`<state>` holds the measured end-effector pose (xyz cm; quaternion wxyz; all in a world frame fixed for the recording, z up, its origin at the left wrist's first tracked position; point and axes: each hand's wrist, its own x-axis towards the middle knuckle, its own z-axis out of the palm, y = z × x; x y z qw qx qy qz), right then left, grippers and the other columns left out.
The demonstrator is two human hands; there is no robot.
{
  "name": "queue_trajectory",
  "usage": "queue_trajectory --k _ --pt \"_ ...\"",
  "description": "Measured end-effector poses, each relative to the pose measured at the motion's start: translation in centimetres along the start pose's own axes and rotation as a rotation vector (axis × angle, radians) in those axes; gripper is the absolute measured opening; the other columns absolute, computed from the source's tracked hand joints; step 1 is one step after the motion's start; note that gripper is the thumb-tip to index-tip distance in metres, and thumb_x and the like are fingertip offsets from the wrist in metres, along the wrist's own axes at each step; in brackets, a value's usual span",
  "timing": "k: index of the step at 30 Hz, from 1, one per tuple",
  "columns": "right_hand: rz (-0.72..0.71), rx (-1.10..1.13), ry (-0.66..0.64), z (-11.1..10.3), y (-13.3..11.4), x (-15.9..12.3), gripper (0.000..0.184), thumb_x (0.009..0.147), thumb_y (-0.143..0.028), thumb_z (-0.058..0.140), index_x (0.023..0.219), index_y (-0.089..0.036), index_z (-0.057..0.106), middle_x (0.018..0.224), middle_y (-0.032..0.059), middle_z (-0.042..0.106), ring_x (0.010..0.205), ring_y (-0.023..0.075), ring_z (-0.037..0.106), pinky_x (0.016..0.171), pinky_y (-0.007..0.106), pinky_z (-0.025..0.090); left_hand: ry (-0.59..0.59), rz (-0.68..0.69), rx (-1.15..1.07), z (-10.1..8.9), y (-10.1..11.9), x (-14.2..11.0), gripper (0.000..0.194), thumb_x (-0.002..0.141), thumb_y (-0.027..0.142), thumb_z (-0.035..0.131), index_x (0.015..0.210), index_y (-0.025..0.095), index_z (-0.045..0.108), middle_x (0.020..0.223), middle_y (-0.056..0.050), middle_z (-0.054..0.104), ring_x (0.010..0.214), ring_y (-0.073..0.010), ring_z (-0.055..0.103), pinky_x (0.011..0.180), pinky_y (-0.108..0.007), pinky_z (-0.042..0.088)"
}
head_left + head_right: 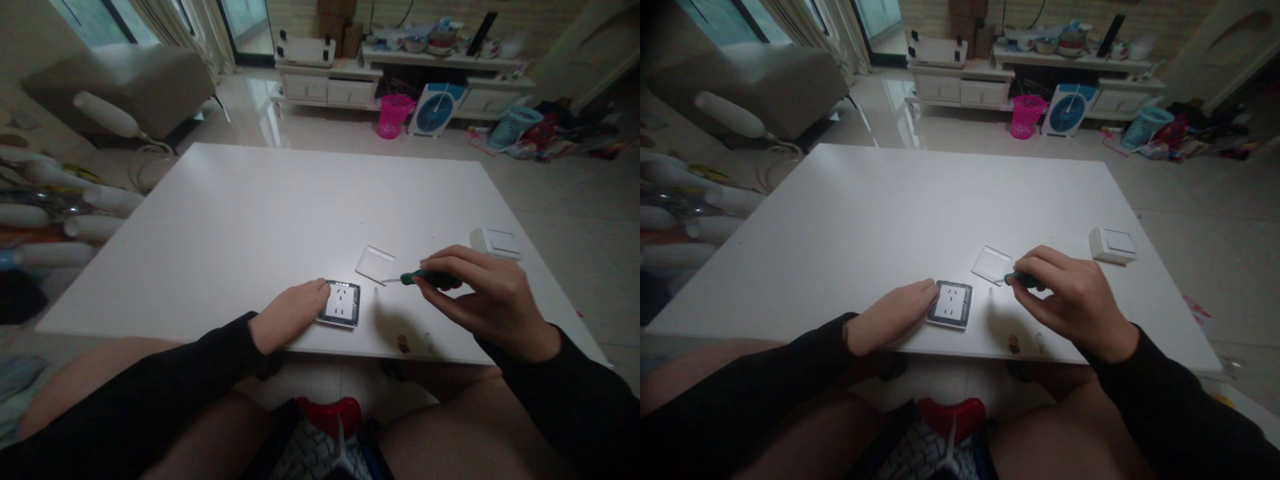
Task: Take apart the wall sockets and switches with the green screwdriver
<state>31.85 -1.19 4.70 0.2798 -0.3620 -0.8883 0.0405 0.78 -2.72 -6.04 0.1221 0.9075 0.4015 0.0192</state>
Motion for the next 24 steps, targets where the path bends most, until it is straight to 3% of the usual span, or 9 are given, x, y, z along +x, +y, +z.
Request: queue_trajectory --k 10,19,24 --pt "-0.012 -0.013 0.006 -0.19 -0.21 0.0 0.012 0.09 -0.014 0.072 0.099 -0.021 0.067 0.092 0.0046 0.075 0.068 0.0152 0.068 0.057 0.029 0.055 -0.056 -0.009 0.03 -0.2 -0.17 0.3 0.015 0.102 0.004 0.044 0.099 0.017 0.051 0.097 -0.007 0.063 0.079 -0.0187 0.061 0.072 -0.031 0.053" --pt "-0.011 0.033 0.034 -0.2 -0.73 0.08 0.014 0.09 -0.015 0.072 0.101 -0.022 0.068 0.093 0.0052 0.076 0.069 0.0164 0.071 0.058 0.03 0.058 -0.013 0.066 0.041 -0.21 -0.24 0.25 0.024 0.1 0.001 0.033 0.1 0.016 0.051 0.096 -0.009 0.063 0.078 -0.0191 0.059 0.07 -0.032 0.053" --pt "-0.029 0.029 0.018 -0.21 -0.77 0.0 0.015 0.091 -0.013 0.072 0.102 -0.022 0.067 0.094 0.0058 0.076 0.07 0.0161 0.07 0.059 0.029 0.057 -0.059 0.05 0.057 -0.44 -0.31 0.38 0.02 0.1 0.002 0.038 0.1 0.015 0.052 0.096 -0.009 0.063 0.076 -0.0185 0.059 0.069 -0.032 0.051"
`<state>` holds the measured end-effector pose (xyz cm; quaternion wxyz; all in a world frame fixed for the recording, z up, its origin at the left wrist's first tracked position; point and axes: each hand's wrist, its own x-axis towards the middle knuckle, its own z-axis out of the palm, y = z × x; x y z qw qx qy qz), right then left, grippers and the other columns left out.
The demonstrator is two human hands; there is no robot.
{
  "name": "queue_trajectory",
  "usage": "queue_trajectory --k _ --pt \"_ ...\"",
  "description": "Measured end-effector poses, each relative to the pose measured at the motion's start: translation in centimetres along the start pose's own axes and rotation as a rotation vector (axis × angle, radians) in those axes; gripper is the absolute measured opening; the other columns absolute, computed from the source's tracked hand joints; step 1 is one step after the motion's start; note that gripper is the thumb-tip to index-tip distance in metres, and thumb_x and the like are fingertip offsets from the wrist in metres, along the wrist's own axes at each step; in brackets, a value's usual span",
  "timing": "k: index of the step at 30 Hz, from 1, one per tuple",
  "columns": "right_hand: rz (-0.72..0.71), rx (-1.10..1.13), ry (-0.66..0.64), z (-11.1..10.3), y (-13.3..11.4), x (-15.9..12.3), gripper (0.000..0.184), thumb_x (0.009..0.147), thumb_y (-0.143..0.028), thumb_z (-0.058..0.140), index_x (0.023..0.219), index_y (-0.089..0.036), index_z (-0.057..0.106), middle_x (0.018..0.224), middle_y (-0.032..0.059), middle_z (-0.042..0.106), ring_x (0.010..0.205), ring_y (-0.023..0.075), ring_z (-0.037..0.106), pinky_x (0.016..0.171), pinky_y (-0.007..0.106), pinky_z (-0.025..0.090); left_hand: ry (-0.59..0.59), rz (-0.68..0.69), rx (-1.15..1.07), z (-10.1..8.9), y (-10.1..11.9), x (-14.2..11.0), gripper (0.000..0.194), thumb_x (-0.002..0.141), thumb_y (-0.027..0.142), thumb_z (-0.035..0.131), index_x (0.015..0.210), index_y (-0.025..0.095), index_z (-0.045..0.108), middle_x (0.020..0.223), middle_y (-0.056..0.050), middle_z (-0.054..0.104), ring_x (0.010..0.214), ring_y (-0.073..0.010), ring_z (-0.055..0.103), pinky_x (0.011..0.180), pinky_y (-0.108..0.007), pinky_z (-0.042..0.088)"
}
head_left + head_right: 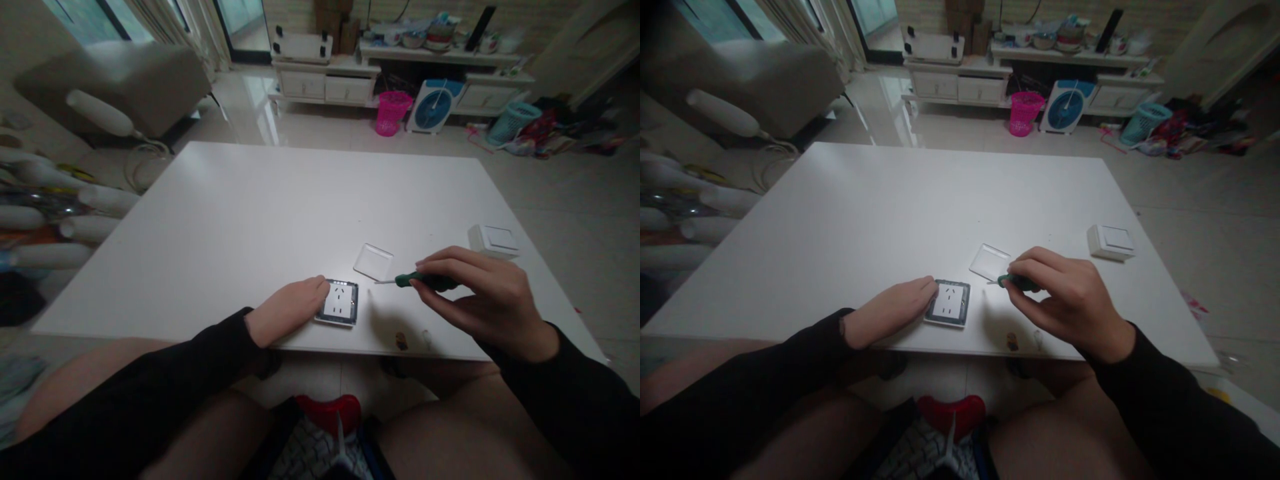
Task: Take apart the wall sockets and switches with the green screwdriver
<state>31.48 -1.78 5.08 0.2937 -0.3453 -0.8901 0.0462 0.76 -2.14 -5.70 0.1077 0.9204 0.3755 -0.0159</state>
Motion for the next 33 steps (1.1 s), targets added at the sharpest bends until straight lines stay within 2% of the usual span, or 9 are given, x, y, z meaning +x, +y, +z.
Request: queue_trajectory --k 4,7,14,21,25,30,33 --pt "-0.003 -0.011 0.002 -0.1 -0.1 0.0 0.014 0.091 -0.013 0.072 0.101 -0.022 0.067 0.093 0.0055 0.076 0.07 0.0165 0.07 0.059 0.03 0.057 -0.024 -0.033 -0.068 -0.4 -0.1 0.0 0.009 0.104 0.012 0.045 0.1 0.016 0.052 0.1 -0.009 0.064 0.08 -0.0184 0.061 0.071 -0.031 0.05" --pt "0.004 -0.014 -0.003 -0.1 -0.1 0.0 0.014 0.091 -0.014 0.072 0.101 -0.022 0.067 0.093 0.0053 0.076 0.07 0.0169 0.071 0.059 0.03 0.057 -0.023 -0.022 -0.097 -0.5 -0.3 0.0 0.008 0.105 0.016 0.046 0.1 0.017 0.052 0.102 -0.008 0.064 0.081 -0.018 0.061 0.071 -0.03 0.05" --pt "-0.022 -0.022 0.002 0.1 -0.1 -0.1 0.015 0.089 -0.012 0.074 0.1 -0.02 0.068 0.093 0.0057 0.076 0.071 0.0166 0.072 0.06 0.029 0.057 0.013 -0.004 -0.017 0.1 -0.4 0.0 0.018 0.102 0.004 0.04 0.098 0.017 0.051 0.098 -0.007 0.064 0.077 -0.0167 0.059 0.071 -0.029 0.05" --pt "0.02 0.035 0.084 0.5 -0.5 0.1 0.02 0.088 -0.014 0.075 0.107 -0.02 0.069 0.096 0.007 0.076 0.078 0.0195 0.075 0.064 0.03 0.059 0.025 0.061 0.075 0.5 -0.2 0.2 0.014 0.101 0.005 0.043 0.101 0.015 0.053 0.096 -0.009 0.064 0.079 -0.0186 0.061 0.075 -0.032 0.054" --pt "0.036 0.099 0.091 0.8 -0.7 0.0 0.029 0.086 -0.013 0.077 0.112 -0.02 0.068 0.1 0.0081 0.075 0.081 0.0203 0.074 0.068 0.033 0.06 0.006 0.071 0.037 0.4 -0.3 0.3 0.013 0.1 0.007 0.044 0.099 0.015 0.054 0.095 -0.009 0.064 0.079 -0.0201 0.061 0.076 -0.034 0.054" --pt "0.077 0.219 0.103 1.5 -0.8 -0.5 0.049 0.084 -0.011 0.079 0.128 -0.023 0.063 0.103 0.0067 0.075 0.085 0.0203 0.072 0.073 0.034 0.06 -0.019 0.051 -0.012 0.3 -0.3 0.4 0.008 0.101 0.012 0.047 0.098 0.014 0.055 0.096 -0.01 0.064 0.078 -0.0197 0.061 0.073 -0.033 0.053" --pt "0.091 0.262 0.108 1.8 -0.9 -0.5 0.052 0.083 -0.009 0.079 0.13 -0.025 0.061 0.104 0.0064 0.074 0.088 0.0207 0.072 0.075 0.035 0.059 -0.017 0.066 -0.007 0.4 -0.3 0.4 0.01 0.102 0.014 0.045 0.098 0.014 0.054 0.096 -0.01 0.063 0.077 -0.0195 0.061 0.072 -0.033 0.053"
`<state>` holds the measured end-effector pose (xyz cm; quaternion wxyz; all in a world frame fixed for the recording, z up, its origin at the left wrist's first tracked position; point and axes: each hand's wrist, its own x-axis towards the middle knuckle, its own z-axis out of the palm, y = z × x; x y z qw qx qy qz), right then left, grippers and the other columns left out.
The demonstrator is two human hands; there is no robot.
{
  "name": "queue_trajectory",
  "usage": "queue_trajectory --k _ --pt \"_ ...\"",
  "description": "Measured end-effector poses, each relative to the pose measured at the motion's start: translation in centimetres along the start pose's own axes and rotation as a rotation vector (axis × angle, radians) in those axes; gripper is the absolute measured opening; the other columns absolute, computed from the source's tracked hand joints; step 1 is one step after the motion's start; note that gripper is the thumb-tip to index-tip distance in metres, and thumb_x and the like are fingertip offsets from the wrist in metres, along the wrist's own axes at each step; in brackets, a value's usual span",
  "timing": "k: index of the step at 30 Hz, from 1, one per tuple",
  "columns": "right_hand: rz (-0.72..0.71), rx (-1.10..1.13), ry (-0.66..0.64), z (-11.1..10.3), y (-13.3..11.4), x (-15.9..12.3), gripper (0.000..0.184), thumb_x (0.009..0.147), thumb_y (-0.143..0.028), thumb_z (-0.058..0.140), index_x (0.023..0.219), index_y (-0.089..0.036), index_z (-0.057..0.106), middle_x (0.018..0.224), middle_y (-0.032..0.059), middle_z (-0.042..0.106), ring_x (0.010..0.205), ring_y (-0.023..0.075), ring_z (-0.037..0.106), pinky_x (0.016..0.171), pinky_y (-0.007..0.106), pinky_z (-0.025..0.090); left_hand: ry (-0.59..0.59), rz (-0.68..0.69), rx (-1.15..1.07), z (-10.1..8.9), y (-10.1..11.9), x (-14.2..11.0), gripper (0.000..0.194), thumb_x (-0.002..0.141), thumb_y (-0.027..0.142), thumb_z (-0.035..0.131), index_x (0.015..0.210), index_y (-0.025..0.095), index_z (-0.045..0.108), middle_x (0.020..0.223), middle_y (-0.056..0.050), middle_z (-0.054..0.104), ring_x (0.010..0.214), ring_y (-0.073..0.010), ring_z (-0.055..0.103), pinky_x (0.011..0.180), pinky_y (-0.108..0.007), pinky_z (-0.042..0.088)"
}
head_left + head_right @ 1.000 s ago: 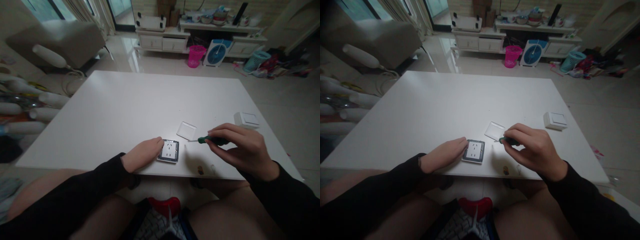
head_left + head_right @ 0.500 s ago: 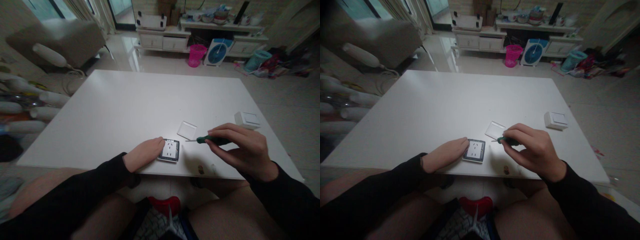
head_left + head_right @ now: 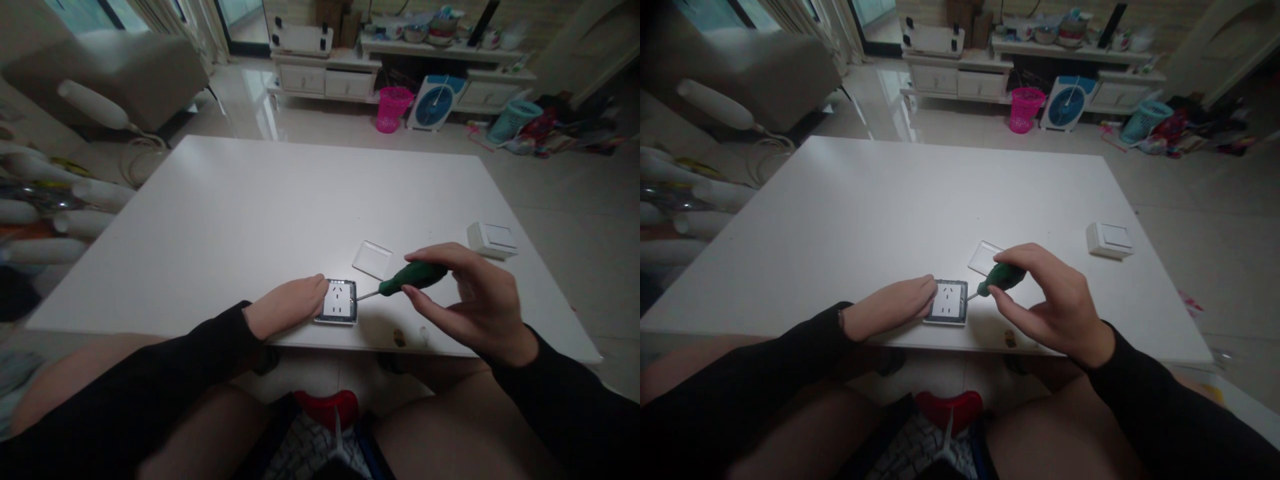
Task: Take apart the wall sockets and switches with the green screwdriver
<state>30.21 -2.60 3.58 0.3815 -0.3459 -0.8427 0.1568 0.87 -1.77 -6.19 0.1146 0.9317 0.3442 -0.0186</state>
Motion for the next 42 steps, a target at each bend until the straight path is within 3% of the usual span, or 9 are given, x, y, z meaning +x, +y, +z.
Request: queue_trajectory --k 11,16,20,23,27,30,35,42 --pt "-0.009 0.043 -0.042 0.6 -0.1 0.2 0.049 0.085 -0.007 0.077 0.128 -0.023 0.059 0.103 0.0065 0.073 0.088 0.0197 0.07 0.075 0.034 0.059 -0.016 -0.005 0.027 0.2 0.2 0.0 0.007 0.102 0.015 0.047 0.102 0.013 0.054 0.101 -0.011 0.065 0.081 -0.0195 0.063 0.074 -0.032 0.053" --pt "-0.032 0.002 -0.031 0.7 -0.5 0.6 0.04 0.086 -0.014 0.08 0.12 -0.023 0.061 0.096 0.0051 0.071 0.081 0.0185 0.068 0.07 0.032 0.057 0.016 -0.01 -0.025 0.2 0.1 0.1 0.007 0.101 0.014 0.046 0.1 0.015 0.053 0.1 -0.01 0.065 0.079 -0.0189 0.062 0.073 -0.031 0.053" --pt "-0.077 -0.124 -0.044 0.9 -1.2 1.3 0.025 0.089 -0.028 0.081 0.103 -0.021 0.061 0.08 0.0021 0.066 0.067 0.016 0.061 0.06 0.028 0.048 -0.019 -0.041 -0.037 0.0 0.3 0.2 0.004 0.101 0.015 0.049 0.101 0.014 0.054 0.098 -0.01 0.065 0.078 -0.019 0.062 0.071 -0.031 0.051" --pt "-0.13 -0.3 -0.088 1.2 -1.8 2.0 0.028 0.093 -0.04 0.076 0.085 -0.021 0.057 0.068 -0.0005 0.058 0.057 0.0138 0.052 0.053 0.027 0.036 -0.03 -0.042 -0.041 -0.3 0.5 0.1 0.005 0.101 0.015 0.05 0.103 0.013 0.055 0.098 -0.01 0.065 0.08 -0.0197 0.062 0.072 -0.031 0.051" --pt "-0.163 -0.594 -0.236 1.3 -3.0 3.6 0.04 0.101 -0.056 0.059 0.08 -0.021 0.055 0.061 0.0006 0.059 0.051 0.015 0.047 0.053 0.03 0.021 -0.011 -0.062 -0.088 -0.3 0.5 0.0 0.008 0.103 0.017 0.049 0.106 0.013 0.055 0.101 -0.01 0.065 0.083 -0.0209 0.063 0.074 -0.032 0.051" --pt "-0.126 -0.704 -0.413 0.9 -4.3 5.2 0.031 0.103 -0.048 0.055 0.089 -0.021 0.058 0.064 0.0011 0.063 0.05 0.0159 0.048 0.055 0.031 0.015 0.002 -0.079 -0.143 -0.2 0.5 0.0 0.009 0.104 0.019 0.05 0.106 0.013 0.056 0.1 -0.01 0.065 0.081 -0.0207 0.063 0.073 -0.033 0.05" --pt "-0.098 -0.572 -0.781 -0.3 -6.1 7.7 0.005 0.095 -0.022 0.057 0.1 -0.022 0.057 0.084 0.0026 0.068 0.061 0.0166 0.055 0.057 0.031 0.021 0.025 -0.062 -0.174 -0.3 0.6 0.0 0.011 0.106 0.02 0.047 0.106 0.013 0.055 0.102 -0.01 0.064 0.083 -0.0203 0.063 0.073 -0.032 0.05" --pt "-0.017 -0.469 -0.911 -0.8 -5.5 9.4 0.013 0.088 -0.01 0.057 0.09 -0.023 0.056 0.087 0.002 0.066 0.068 0.0155 0.057 0.06 0.03 0.03 0.028 -0.1 -0.245 -0.5 0.6 0.0 0.009 0.105 0.021 0.05 0.108 0.014 0.055 0.105 -0.01 0.066 0.083 -0.0195 0.065 0.073 -0.03 0.05"
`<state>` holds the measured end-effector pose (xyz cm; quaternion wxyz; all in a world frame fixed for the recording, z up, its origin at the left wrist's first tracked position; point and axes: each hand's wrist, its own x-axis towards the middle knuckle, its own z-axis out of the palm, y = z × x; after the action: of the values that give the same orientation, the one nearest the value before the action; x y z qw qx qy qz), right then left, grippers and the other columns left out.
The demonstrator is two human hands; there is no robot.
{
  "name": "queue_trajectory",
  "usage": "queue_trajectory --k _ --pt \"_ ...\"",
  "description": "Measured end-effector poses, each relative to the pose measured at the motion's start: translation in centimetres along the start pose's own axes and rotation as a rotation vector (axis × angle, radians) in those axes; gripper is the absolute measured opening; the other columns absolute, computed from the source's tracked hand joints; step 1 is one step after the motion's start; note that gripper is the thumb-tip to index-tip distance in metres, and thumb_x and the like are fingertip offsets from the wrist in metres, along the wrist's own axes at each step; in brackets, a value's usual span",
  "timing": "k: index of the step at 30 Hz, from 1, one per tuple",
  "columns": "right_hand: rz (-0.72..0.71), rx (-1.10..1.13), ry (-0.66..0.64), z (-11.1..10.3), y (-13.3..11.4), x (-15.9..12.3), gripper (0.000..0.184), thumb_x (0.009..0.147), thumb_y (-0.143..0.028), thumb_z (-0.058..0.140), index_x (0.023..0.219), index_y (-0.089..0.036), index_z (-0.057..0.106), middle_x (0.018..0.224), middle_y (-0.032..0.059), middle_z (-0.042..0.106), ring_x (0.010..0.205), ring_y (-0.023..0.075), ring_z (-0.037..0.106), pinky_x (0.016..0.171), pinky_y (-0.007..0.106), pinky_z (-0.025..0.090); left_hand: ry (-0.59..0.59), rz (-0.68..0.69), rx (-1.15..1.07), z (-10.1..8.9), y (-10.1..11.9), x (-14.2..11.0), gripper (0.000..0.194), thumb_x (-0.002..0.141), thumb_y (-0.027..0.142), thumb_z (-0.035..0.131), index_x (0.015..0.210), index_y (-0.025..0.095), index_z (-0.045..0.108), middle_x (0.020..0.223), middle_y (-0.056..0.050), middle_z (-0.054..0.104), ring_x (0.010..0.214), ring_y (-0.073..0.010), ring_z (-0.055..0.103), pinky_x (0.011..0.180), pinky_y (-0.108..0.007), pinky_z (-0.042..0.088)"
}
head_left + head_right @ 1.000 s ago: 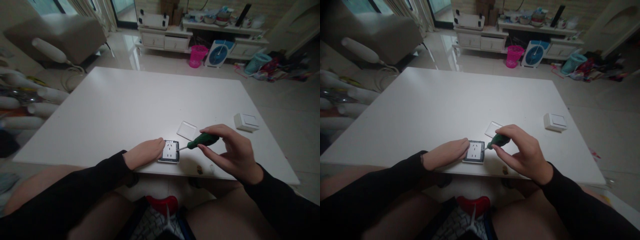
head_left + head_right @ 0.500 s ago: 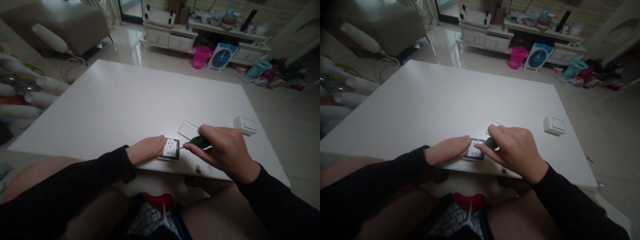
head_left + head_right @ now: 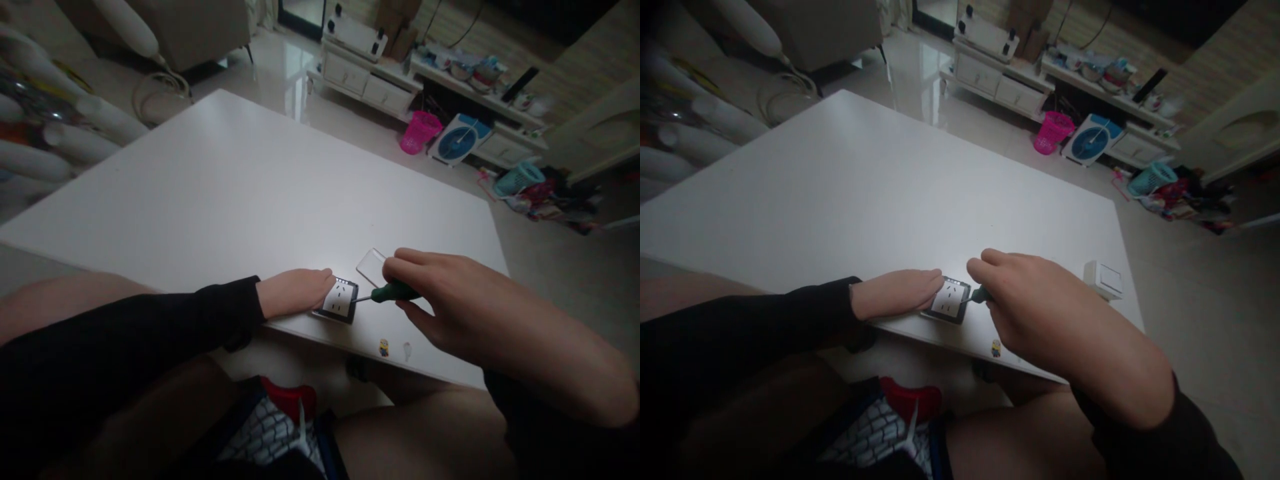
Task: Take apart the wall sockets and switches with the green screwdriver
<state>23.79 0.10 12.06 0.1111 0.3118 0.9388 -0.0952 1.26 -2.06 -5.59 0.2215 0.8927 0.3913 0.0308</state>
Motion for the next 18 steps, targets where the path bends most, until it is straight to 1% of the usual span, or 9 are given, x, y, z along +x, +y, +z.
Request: queue_trajectory --k 2,3,5,7,9,12,13,15,18 --pt "0.016 0.002 0.001 0.2 0.1 0.5 0.007 0.092 -0.018 0.06 0.092 -0.024 0.057 0.087 0.0021 0.067 0.066 0.016 0.058 0.058 0.03 0.029 -0.012 -0.013 0.02 0.0 0.1 0.1 0.008 0.104 0.019 0.051 0.108 0.013 0.055 0.106 -0.011 0.066 0.083 -0.0197 0.065 0.072 -0.03 0.049" --pt "0.041 -0.023 0.008 0.3 0.0 0.7 0.005 0.094 -0.025 0.061 0.092 -0.024 0.057 0.084 0.0024 0.067 0.064 0.0165 0.057 0.057 0.03 0.027 -0.016 -0.016 0.031 0.0 0.1 0.1 0.008 0.104 0.019 0.051 0.108 0.013 0.056 0.106 -0.011 0.066 0.083 -0.02 0.065 0.072 -0.031 0.049" --pt "0.117 -0.123 0.027 0.5 -0.3 1.3 0.02 0.099 -0.041 0.059 0.089 -0.024 0.058 0.072 0.0026 0.065 0.057 0.0175 0.053 0.054 0.031 0.021 -0.021 -0.019 0.046 0.0 0.2 0.1 0.009 0.104 0.017 0.05 0.109 0.012 0.057 0.106 -0.012 0.066 0.084 -0.021 0.065 0.073 -0.031 0.05" --pt "0.165 -0.227 0.036 0.7 -0.7 1.7 0.03 0.1 -0.049 0.056 0.084 -0.024 0.06 0.061 0.0022 0.06 0.05 0.0181 0.048 0.054 0.033 0.015 -0.025 -0.024 0.056 -0.1 0.3 0.1 0.01 0.104 0.017 0.05 0.109 0.012 0.057 0.105 -0.012 0.066 0.084 -0.0217 0.066 0.073 -0.032 0.05" --pt "0.138 -0.259 0.035 0.7 -1.0 1.8 0.025 0.1 -0.045 0.056 0.086 -0.024 0.061 0.06 0.002 0.06 0.05 0.0184 0.048 0.055 0.033 0.015 -0.029 -0.039 0.053 -0.2 0.4 0.1 0.011 0.104 0.017 0.05 0.109 0.012 0.058 0.105 -0.011 0.067 0.082 -0.0217 0.066 0.072 -0.033 0.049" --pt "0.067 -0.204 0.02 0.5 -1.0 1.4 0.006 0.095 -0.031 0.059 0.096 -0.025 0.062 0.07 0.0018 0.068 0.056 0.0188 0.055 0.057 0.033 0.02 -0.024 -0.06 0.018 -0.3 0.4 0.2 0.011 0.104 0.019 0.052 0.109 0.013 0.058 0.105 -0.011 0.067 0.083 -0.0217 0.066 0.071 -0.032 0.049" --pt "0.05 -0.173 0.017 0.4 -0.9 1.2 0.006 0.093 -0.027 0.06 0.098 -0.025 0.061 0.074 0.0018 0.069 0.059 0.0189 0.057 0.058 0.033 0.023 -0.021 -0.065 0.004 -0.3 0.5 0.2 0.011 0.104 0.02 0.052 0.109 0.013 0.058 0.105 -0.01 0.067 0.083 -0.0217 0.066 0.071 -0.032 0.049" --pt "0.003 -0.098 0.006 0.2 -0.7 0.9 0.011 0.09 -0.02 0.058 0.1 -0.024 0.06 0.082 0.002 0.071 0.068 0.0192 0.061 0.061 0.032 0.029 -0.022 -0.07 -0.024 -0.4 0.5 0.1 0.011 0.104 0.02 0.05 0.108 0.014 0.058 0.104 -0.01 0.067 0.082 -0.0216 0.067 0.071 -0.033 0.049" --pt "-0.069 -0.014 -0.003 0.0 -0.6 0.8 0.012 0.089 -0.013 0.056 0.096 -0.023 0.059 0.09 0.0033 0.069 0.077 0.019 0.062 0.067 0.032 0.035 -0.011 -0.055 -0.043 -0.5 0.7 0.0 0.011 0.105 0.021 0.049 0.108 0.014 0.057 0.105 -0.009 0.067 0.084 -0.0218 0.068 0.072 -0.033 0.05"
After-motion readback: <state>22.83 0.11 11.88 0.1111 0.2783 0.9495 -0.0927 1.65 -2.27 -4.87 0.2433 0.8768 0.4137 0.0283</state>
